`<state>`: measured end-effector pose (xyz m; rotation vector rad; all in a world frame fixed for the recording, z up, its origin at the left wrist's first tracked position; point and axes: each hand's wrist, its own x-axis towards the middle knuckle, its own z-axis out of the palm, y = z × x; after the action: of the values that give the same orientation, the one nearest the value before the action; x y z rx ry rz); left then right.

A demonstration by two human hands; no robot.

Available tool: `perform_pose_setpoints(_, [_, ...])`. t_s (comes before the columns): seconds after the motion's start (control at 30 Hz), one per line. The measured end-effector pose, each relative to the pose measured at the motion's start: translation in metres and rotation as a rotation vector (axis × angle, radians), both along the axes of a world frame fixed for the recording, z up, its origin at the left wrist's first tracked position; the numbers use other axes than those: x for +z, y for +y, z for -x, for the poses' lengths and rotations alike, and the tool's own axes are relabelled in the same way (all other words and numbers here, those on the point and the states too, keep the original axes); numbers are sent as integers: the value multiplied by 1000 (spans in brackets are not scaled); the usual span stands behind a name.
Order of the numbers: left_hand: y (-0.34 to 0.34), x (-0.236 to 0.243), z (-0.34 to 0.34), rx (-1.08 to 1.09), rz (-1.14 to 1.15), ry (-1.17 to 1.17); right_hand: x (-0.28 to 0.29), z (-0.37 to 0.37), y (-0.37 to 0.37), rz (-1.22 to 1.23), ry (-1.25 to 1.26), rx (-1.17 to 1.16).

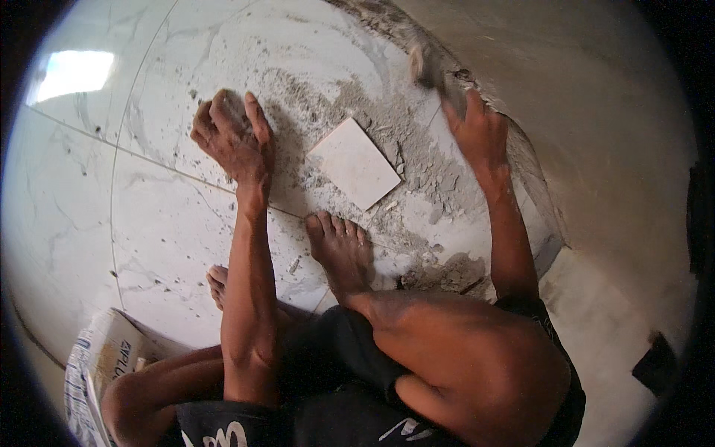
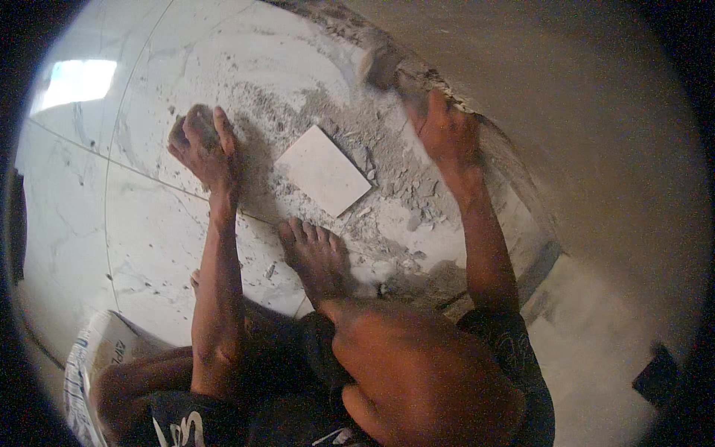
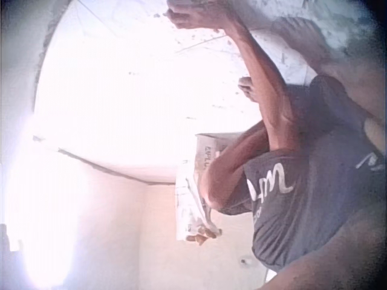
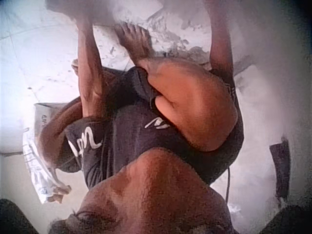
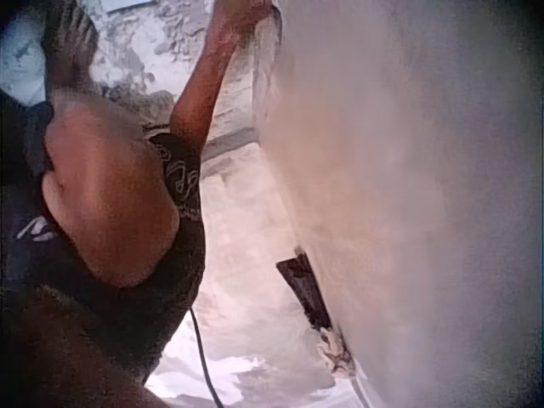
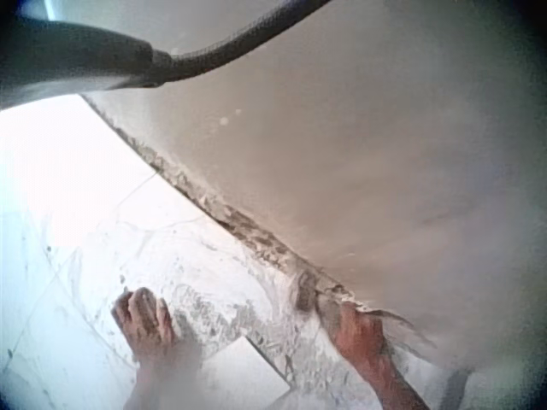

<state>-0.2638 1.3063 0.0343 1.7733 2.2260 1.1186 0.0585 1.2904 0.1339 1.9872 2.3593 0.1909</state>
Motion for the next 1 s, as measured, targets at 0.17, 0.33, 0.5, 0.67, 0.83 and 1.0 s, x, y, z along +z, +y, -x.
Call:
perform_pose_setpoints(0.17, [-6, -6, 9, 4, 31, 7, -13, 8, -12, -58, 70, 54])
perform_pose_setpoints(0.33, [-3, -10, 10, 11, 24, 26, -18, 18, -20, -122, 67, 128])
perform_pose_setpoints(0.5, [-2, -11, 7, 6, 15, 21, -13, 0, -16, -164, -30, 316])
perform_pose_setpoints(0.67, [-1, -8, 5, 16, 40, -2, -18, -13, -5, -88, -165, 66])
perform_pose_setpoints(0.83, [-2, -11, 11, 14, 11, 26, -6, -3, -26, -175, -45, 311])
perform_pose_setpoints(1.0, [-1, -9, 7, -7, 25, 32, -16, -32, -16, -94, -229, 82])
